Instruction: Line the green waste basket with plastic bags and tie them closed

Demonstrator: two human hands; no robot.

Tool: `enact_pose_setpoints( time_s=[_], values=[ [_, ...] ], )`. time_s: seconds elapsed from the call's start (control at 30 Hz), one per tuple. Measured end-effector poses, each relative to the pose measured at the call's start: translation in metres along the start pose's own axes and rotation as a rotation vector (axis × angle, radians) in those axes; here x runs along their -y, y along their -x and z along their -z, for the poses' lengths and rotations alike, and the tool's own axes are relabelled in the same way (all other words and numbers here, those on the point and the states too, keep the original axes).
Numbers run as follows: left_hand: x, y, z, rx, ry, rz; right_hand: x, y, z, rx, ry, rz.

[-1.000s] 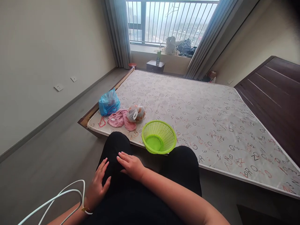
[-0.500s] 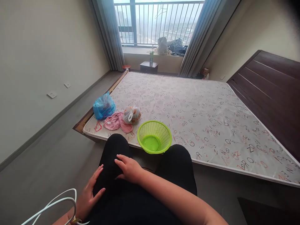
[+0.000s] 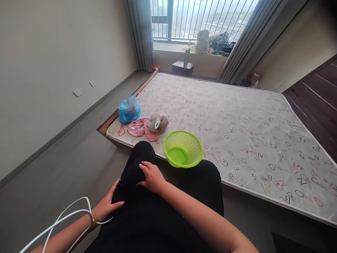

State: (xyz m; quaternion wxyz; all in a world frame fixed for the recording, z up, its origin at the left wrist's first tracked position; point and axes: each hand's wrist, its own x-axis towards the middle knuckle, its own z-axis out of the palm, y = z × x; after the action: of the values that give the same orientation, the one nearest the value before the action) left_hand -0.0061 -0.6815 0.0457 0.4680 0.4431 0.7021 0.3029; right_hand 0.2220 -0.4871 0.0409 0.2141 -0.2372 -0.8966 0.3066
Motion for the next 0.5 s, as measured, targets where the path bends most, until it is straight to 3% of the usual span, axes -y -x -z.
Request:
enact_pose_setpoints(
  time_s=[0.27,0.5],
  values=[
    [0.014,0.007,0.006,-0.072,-0.128,0.035,0.011,-0.014,-0.001,0.051,0.095,-0.004],
    [0.015,0.009,-0.001,-0.237,-0.125,0.013,0.009,-0.018,-0.001,0.085,0.09,0.006]
  ],
)
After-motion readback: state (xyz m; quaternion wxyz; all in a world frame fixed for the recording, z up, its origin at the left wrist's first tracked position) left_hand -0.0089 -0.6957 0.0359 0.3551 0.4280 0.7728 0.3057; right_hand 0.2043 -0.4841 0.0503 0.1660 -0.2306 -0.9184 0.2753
